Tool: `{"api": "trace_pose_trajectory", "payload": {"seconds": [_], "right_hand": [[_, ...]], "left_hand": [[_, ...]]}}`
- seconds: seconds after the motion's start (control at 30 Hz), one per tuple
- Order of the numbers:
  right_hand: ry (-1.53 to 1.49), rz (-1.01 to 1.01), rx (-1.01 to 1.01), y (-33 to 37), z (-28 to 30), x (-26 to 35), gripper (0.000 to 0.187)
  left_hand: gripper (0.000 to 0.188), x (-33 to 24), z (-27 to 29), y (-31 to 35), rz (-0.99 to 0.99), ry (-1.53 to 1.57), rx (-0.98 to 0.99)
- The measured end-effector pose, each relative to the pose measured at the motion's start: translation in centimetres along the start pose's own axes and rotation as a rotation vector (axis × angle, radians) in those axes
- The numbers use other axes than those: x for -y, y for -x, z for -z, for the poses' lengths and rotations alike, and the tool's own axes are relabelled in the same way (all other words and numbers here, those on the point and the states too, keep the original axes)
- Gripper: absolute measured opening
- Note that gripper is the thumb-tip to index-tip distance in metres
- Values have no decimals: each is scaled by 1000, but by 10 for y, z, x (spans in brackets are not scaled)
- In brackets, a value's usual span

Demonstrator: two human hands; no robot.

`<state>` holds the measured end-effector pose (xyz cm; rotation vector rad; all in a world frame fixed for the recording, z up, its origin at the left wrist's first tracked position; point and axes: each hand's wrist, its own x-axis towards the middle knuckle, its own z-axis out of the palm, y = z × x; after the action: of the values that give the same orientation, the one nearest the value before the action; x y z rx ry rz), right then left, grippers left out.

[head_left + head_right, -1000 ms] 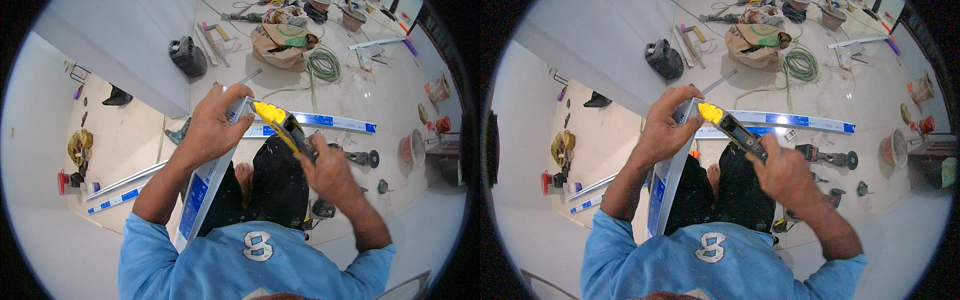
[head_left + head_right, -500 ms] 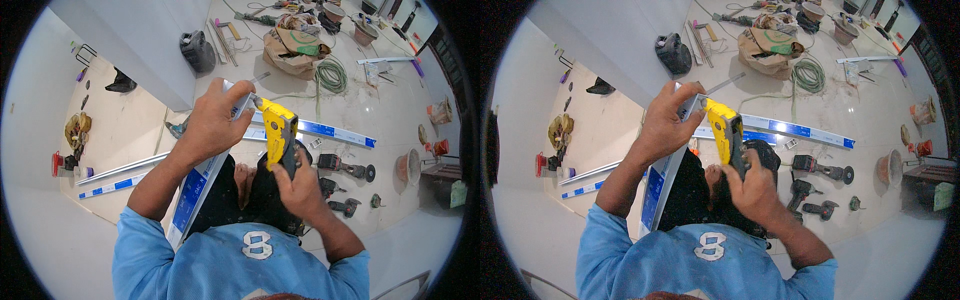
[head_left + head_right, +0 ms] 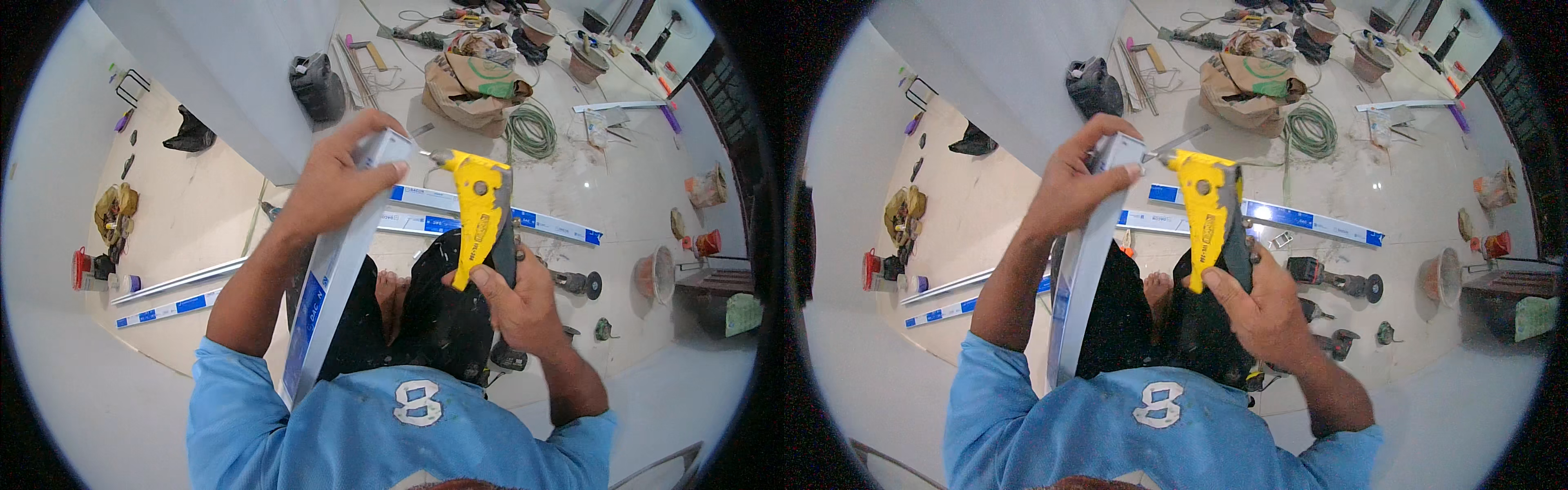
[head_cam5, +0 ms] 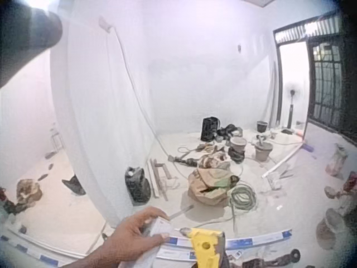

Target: The person assembles a metal frame by cutting aluminum profiles, grinding edges, drilling holes, and fastening components with a rivet gun. They handle small metal connectors and use various power tools to complete the assembly.

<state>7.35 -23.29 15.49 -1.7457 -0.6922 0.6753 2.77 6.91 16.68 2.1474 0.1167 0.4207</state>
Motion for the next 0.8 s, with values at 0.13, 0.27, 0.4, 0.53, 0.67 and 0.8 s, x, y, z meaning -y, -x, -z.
{"api": "trace_pose_trajectory", "payload": {"seconds": [0.13, 0.27, 0.4, 0.53, 0.67, 0.8], "right_hand": [[-385, -151, 1, 7, -7, -8, 34], [-411, -177, -136, 20, 36, -39, 28], [-282, -305, -283, 35, 86, -159, 31], [-313, -595, -403, 48, 47, -333, 37], [-164, -731, -268, 58, -17, -432, 67], [-218, -737, -215, 67, -58, -490, 63]], "left_hand": [[40, 12, 13, 1, 142, 160, -6], [41, 22, 21, 3, 141, 263, 57], [43, 38, 11, 0, 151, 312, 119], [43, 57, -13, 16, 205, 253, 169], [53, 37, -37, 37, 356, 209, 162], [47, 45, -49, 38, 301, 239, 192]]}}
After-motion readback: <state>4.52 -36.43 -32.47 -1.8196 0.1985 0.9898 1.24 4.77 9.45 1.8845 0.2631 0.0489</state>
